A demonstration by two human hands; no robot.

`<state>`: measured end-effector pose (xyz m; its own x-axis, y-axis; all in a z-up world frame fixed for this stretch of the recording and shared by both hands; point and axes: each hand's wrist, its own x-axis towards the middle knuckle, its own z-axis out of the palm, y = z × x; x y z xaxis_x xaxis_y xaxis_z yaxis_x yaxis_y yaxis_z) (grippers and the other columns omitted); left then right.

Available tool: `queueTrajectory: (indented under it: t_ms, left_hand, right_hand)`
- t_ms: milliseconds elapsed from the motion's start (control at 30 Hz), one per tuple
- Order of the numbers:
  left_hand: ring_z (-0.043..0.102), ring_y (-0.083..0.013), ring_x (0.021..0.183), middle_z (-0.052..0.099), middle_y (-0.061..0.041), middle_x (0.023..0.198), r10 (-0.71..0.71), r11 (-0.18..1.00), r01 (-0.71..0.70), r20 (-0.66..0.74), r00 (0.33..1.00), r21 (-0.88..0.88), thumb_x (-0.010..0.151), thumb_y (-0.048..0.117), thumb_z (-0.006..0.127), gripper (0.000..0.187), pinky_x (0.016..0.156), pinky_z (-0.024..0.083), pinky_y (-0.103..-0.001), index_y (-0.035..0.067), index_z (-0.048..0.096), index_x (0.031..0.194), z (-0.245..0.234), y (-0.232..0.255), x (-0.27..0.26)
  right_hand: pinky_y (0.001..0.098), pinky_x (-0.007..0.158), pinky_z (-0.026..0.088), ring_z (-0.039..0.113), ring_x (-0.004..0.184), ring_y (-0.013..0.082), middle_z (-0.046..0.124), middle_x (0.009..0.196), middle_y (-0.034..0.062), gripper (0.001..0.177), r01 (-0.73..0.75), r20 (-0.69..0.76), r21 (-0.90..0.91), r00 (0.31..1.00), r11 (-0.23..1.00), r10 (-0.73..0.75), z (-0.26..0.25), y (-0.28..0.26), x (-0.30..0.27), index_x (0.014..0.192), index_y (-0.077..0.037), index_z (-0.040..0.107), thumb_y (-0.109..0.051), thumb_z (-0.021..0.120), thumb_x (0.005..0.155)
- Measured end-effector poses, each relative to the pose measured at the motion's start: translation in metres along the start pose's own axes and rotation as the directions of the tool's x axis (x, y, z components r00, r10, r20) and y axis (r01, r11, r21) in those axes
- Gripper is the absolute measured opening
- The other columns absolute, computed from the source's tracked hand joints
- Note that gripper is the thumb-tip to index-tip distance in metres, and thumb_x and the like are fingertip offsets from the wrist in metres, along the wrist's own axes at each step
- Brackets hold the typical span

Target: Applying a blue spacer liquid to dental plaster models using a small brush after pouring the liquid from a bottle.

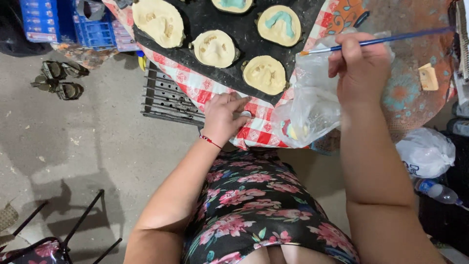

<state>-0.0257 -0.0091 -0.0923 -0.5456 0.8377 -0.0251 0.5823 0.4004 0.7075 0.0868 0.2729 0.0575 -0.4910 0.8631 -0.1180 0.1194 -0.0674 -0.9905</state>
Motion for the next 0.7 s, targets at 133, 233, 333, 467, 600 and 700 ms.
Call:
queueTrajectory:
  t_ms: [133,233,333,467,600,700]
  left_hand:
    - [0.057,-0.0242,0.106,0.065,0.006,0.105,0.031,0.999,-0.032,-0.043,0.999,-0.029,0.079,0.046,0.089,0.053,0.089,0.041,-0.042,0.03,0.076,0.128,-0.001,0.002,-0.002]
    - [0.061,-0.0241,0.109,0.065,0.004,0.102,0.059,0.995,-0.064,-0.062,0.996,-0.075,0.08,0.046,0.088,0.05,0.092,0.043,-0.043,0.027,0.077,0.125,-0.002,-0.001,-0.004]
    - [0.062,-0.0224,0.109,0.064,0.006,0.099,0.054,0.993,-0.064,-0.101,0.993,-0.095,0.082,0.035,0.089,0.047,0.094,0.044,-0.041,0.029,0.076,0.127,-0.008,0.004,-0.007]
    - [0.061,-0.0236,0.106,0.064,0.005,0.101,0.021,0.995,-0.026,-0.063,0.998,-0.091,0.082,0.034,0.089,0.051,0.09,0.042,-0.043,0.031,0.074,0.13,-0.014,0.004,-0.012]
    - [0.06,-0.0235,0.1,0.065,0.001,0.1,0.056,0.994,-0.063,-0.081,0.995,-0.091,0.087,0.036,0.086,0.046,0.089,0.045,-0.042,0.028,0.074,0.13,-0.024,0.01,-0.012]
    - [0.059,-0.0245,0.097,0.069,0.002,0.101,0.107,0.993,-0.111,-0.109,0.988,-0.032,0.093,0.03,0.08,0.032,0.082,0.042,-0.041,0.024,0.075,0.124,-0.037,0.023,0.005]
  right_hand:
    - [0.0301,0.054,0.05,0.066,0.063,0.0263,0.072,0.093,0.021,0.042,0.165,0.215,0.019,0.962,0.986,-0.165,-0.02,0.014,-0.008,0.125,-0.004,0.067,-0.042,0.068,0.107]
    - [0.0303,0.067,0.06,0.077,0.082,0.0308,0.074,0.109,0.0266,0.027,0.116,0.288,-0.065,0.953,0.991,-0.092,-0.008,0.008,-0.019,0.13,-0.007,0.062,-0.026,0.052,0.115]
    - [0.0399,0.098,0.062,0.073,0.113,0.0332,0.07,0.124,0.022,0.021,0.196,0.459,-0.059,0.876,0.979,-0.147,-0.001,0.015,-0.019,0.125,0.0,0.058,-0.018,0.052,0.115]
    - [0.0497,0.099,0.05,0.064,0.131,0.0419,0.065,0.146,0.0197,0.026,0.462,0.636,-0.562,0.772,0.686,0.001,0.013,0.005,-0.006,0.112,-0.013,0.058,0.004,0.043,0.098]
    - [0.0511,0.082,0.045,0.052,0.103,0.0394,0.063,0.11,0.0124,0.072,0.641,0.729,-0.672,0.659,0.371,0.183,-0.004,0.049,0.01,0.151,0.005,0.044,-0.02,0.075,0.09]
    - [0.0514,0.082,0.043,0.052,0.097,0.0429,0.06,0.111,0.017,0.058,0.704,0.754,-0.651,0.642,0.284,0.139,-0.015,0.06,0.009,0.125,0.001,0.048,-0.019,0.082,0.083]
